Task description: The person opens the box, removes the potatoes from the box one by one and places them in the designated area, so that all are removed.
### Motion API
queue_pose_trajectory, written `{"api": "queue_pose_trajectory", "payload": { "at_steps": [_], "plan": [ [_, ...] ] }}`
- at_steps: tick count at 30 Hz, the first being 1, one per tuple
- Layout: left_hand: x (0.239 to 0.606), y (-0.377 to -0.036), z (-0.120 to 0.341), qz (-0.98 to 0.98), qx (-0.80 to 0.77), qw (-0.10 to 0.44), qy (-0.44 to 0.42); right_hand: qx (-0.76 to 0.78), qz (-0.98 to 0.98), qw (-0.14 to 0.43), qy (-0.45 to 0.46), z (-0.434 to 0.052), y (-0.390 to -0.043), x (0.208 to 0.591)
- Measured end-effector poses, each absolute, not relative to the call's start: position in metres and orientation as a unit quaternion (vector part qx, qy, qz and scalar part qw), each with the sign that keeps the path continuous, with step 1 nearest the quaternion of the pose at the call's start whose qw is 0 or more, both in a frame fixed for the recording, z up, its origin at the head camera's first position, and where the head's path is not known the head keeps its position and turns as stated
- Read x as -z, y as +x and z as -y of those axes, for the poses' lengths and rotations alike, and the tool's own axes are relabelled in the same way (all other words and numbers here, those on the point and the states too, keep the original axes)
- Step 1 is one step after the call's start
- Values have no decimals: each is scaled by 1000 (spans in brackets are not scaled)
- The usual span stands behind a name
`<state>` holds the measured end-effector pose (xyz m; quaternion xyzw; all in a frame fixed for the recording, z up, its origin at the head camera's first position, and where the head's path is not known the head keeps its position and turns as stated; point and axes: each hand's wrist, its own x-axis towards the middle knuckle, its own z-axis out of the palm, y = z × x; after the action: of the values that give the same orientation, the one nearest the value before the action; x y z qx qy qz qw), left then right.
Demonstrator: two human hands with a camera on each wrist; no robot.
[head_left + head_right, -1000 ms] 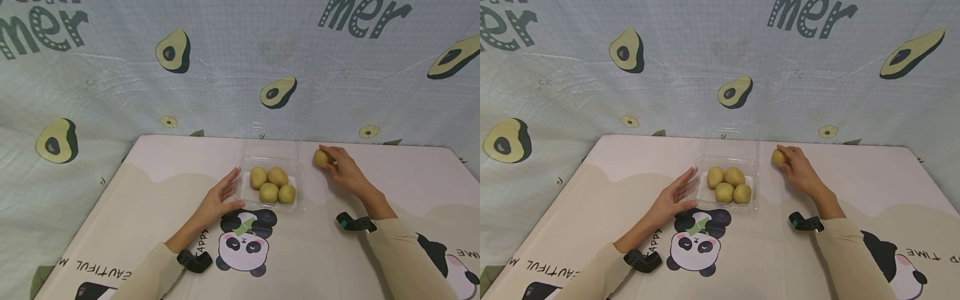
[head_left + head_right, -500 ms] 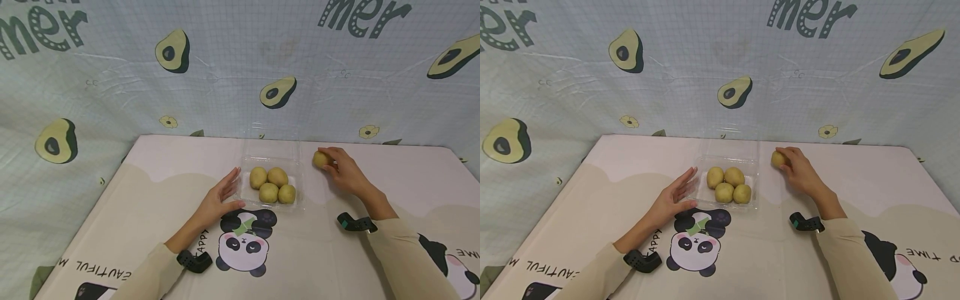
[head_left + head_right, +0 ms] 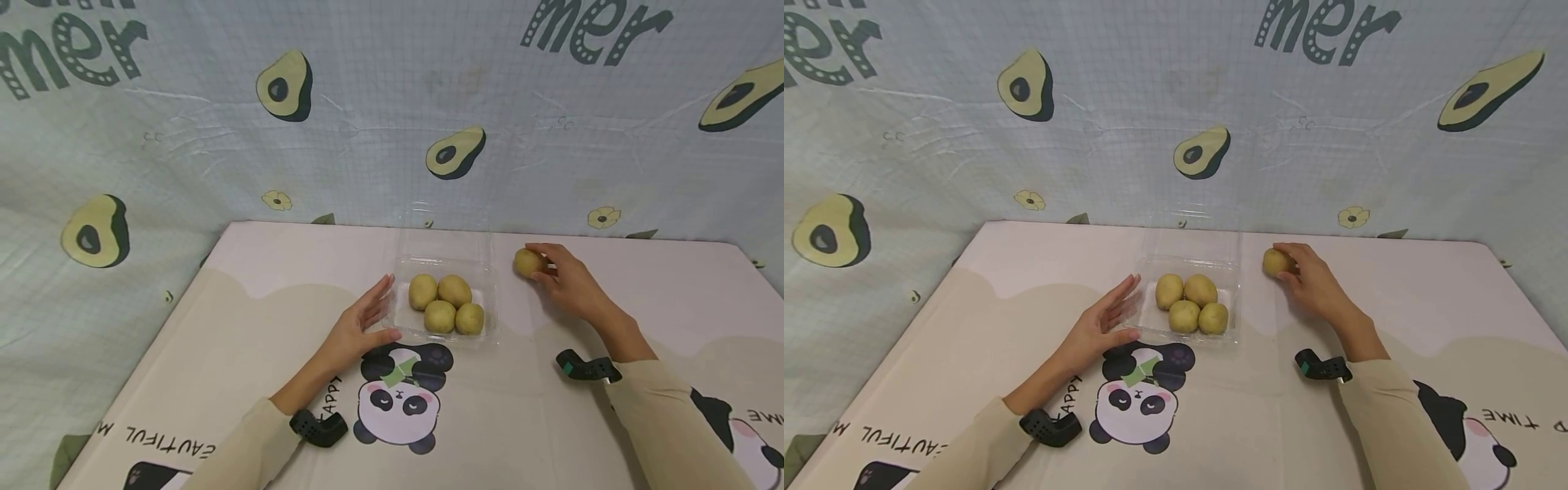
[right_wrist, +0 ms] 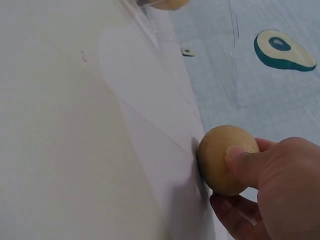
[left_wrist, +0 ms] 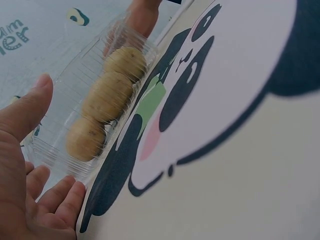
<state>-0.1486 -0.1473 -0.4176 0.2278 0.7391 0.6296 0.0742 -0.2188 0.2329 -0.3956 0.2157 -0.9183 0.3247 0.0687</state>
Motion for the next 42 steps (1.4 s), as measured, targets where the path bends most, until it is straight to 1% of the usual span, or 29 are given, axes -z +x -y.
{"api": "queue_pose_trajectory", "payload": {
  "at_steps": [7, 16, 22, 34, 42],
  "plan": [
    [421, -148, 147, -739, -629, 72, 230, -347, 915, 47, 201, -233, -217, 395],
    [421, -148, 145, -742, -626, 76, 227, -361, 916, 50, 169, -234, -215, 395],
    [420, -149, 145, -743, -624, 73, 228, -360, 922, 28, 143, -238, -215, 392],
    [418, -149, 146, -745, -623, 72, 228, -370, 916, 14, 152, -238, -215, 388],
    [419, -149, 147, -746, -622, 72, 225, -376, 911, 29, 164, -238, -215, 387]
  ]
}}
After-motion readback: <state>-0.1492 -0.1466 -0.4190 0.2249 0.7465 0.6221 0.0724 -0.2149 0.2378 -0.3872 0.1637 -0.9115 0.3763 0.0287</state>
